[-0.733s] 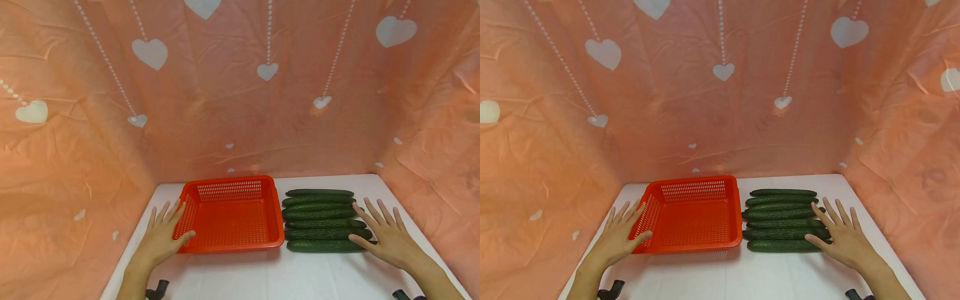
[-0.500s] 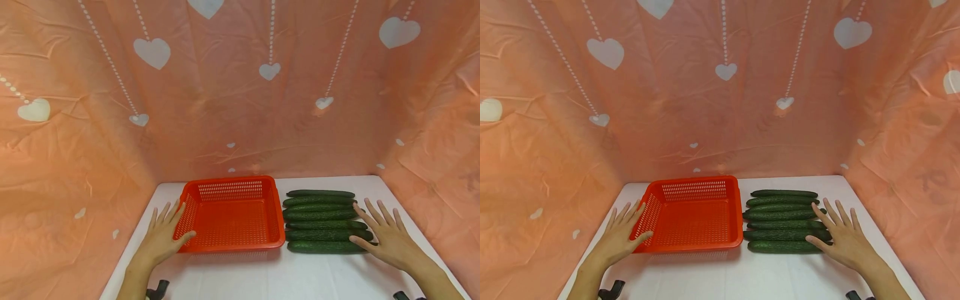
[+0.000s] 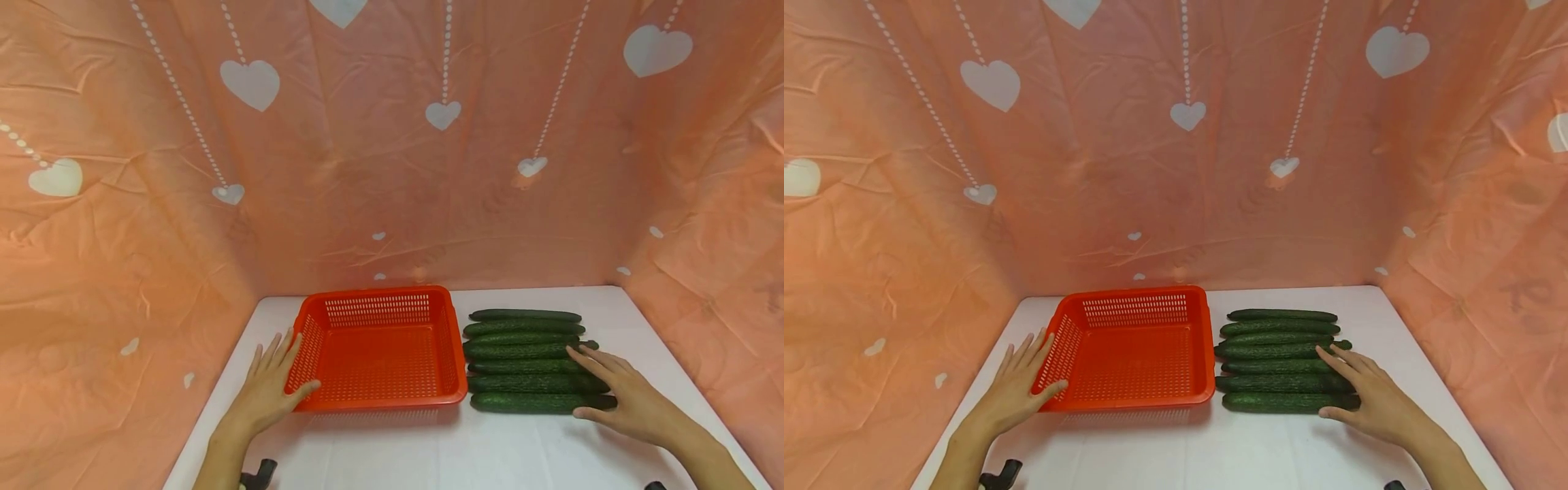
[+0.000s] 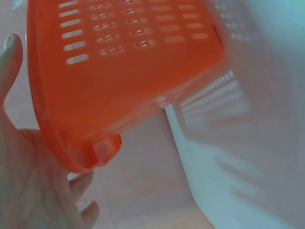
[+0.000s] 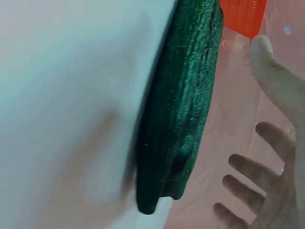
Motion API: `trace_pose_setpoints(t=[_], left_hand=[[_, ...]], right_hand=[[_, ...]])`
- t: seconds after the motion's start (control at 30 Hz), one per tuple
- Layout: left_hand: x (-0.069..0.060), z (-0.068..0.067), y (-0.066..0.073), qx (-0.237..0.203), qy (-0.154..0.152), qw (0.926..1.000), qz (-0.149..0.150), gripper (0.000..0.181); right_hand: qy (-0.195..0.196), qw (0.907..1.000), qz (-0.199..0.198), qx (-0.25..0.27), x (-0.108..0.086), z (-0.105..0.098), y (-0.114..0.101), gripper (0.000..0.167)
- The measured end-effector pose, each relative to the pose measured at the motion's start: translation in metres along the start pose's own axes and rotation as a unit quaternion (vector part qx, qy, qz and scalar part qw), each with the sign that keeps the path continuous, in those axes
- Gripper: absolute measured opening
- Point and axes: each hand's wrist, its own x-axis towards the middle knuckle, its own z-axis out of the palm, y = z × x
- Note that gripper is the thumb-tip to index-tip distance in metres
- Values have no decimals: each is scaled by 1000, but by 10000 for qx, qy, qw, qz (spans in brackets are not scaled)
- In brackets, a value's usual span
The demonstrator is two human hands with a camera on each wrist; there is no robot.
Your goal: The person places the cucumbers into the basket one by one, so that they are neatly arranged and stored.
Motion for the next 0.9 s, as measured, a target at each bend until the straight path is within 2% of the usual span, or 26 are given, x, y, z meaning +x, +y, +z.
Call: trace_pose_setpoints(t=[0.2, 0.4, 0.67, 0.9], left_hand=[[-2, 3, -1, -163, -79, 9998, -36, 103], [-2, 6, -3, -253, -256, 9993, -92, 107], [-1, 9, -5, -259, -247, 9993, -58, 112], [-1, 10, -7, -252, -300, 9992, 2, 116]], right_hand=[[369, 9985, -399, 53, -3, 9, 8, 88], [789, 9930, -851, 222, -4, 18, 20, 71], [1112, 9843, -1286, 478, -5, 30, 33, 61], [1165, 9833, -1340, 408, -8, 34, 38, 58]])
